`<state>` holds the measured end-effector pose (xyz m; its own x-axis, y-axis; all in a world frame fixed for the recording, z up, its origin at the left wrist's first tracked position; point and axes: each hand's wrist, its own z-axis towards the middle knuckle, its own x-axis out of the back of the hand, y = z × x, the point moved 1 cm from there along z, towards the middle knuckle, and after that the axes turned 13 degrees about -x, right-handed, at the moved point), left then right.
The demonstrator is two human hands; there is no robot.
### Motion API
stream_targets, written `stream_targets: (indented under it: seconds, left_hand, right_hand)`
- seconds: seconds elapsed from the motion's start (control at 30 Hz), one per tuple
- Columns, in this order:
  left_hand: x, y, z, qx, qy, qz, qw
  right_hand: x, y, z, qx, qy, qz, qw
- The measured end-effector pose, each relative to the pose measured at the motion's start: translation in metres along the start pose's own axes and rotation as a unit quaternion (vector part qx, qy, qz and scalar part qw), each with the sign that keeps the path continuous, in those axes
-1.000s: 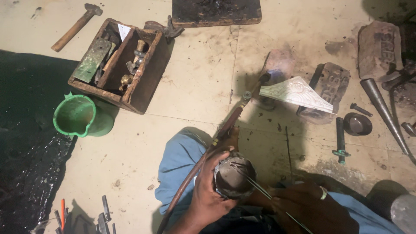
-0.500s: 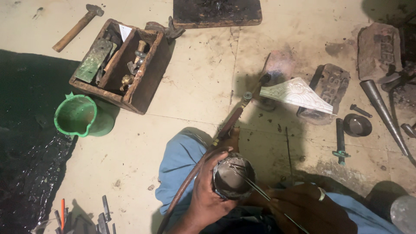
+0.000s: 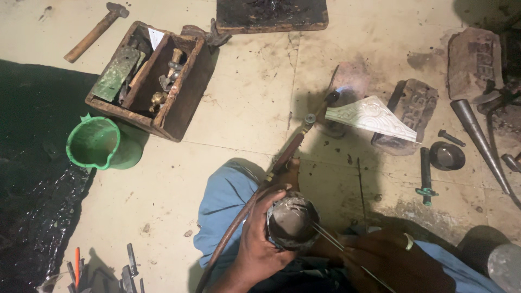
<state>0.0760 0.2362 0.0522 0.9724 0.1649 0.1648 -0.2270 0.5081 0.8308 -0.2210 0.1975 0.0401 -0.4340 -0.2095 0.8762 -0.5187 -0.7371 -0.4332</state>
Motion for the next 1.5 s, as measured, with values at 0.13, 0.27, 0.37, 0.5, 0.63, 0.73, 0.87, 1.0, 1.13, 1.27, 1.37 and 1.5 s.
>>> stream_targets:
  seconds: [0.13,0.27,0.37,0.5,0.63,0.73,0.87,1.0,1.13,1.27,1.37,1.5]
  left_hand:
    - [-0.001,0.0,0.001,-0.019,0.005,0.004,1.0]
    - [-0.001,-0.001,0.002,-0.013,0.002,0.011,1.0]
    - [-0.002,-0.001,0.002,-0.011,0.001,-0.001,1.0]
    - [-0.001,-0.002,0.0,0.015,-0.003,-0.001,1.0]
    - [-0.002,-0.004,0.001,0.011,-0.01,0.004,1.0]
    - [-0.002,-0.003,0.001,0.006,-0.01,0.005,1.0]
    - [-0.003,-0.002,-0.001,0.0,-0.009,0.0,1.0]
    - [-0.005,-0.003,-0.002,-0.013,-0.008,0.003,1.0]
    - [-0.006,-0.005,-0.003,-0.002,-0.02,0.027,0.999]
    - [-0.004,-0.01,-0.003,0.01,-0.039,0.032,0.999]
    - [-0.006,-0.011,-0.003,-0.004,-0.054,0.034,0.998]
    - [-0.007,-0.012,-0.001,-0.023,-0.049,0.016,0.998]
  right_hand:
    - [0.008,-0.01,0.006,-0.058,0.089,0.008,0.994]
    - [0.016,-0.019,0.022,-0.019,0.064,0.005,0.998]
    - [0.026,-0.032,0.029,-0.062,0.114,0.011,0.991]
    - [0.036,-0.047,0.044,-0.024,0.111,0.028,0.993]
    - [0.039,-0.059,0.048,-0.125,0.145,0.057,0.98]
    - [0.031,-0.055,0.036,-0.132,0.144,0.054,0.979]
    - [0.008,-0.018,0.01,-0.056,0.086,0.048,0.994]
    - [-0.02,0.03,-0.018,-0.08,-0.001,0.046,0.996]
    - [-0.019,0.059,-0.04,-0.045,-0.101,0.024,0.994]
    - [-0.018,0.053,-0.046,-0.071,-0.054,0.039,0.995]
    - [-0.019,0.044,-0.042,-0.083,-0.042,0.035,0.995]
    - [-0.017,0.041,-0.036,-0.093,-0.038,0.032,0.994]
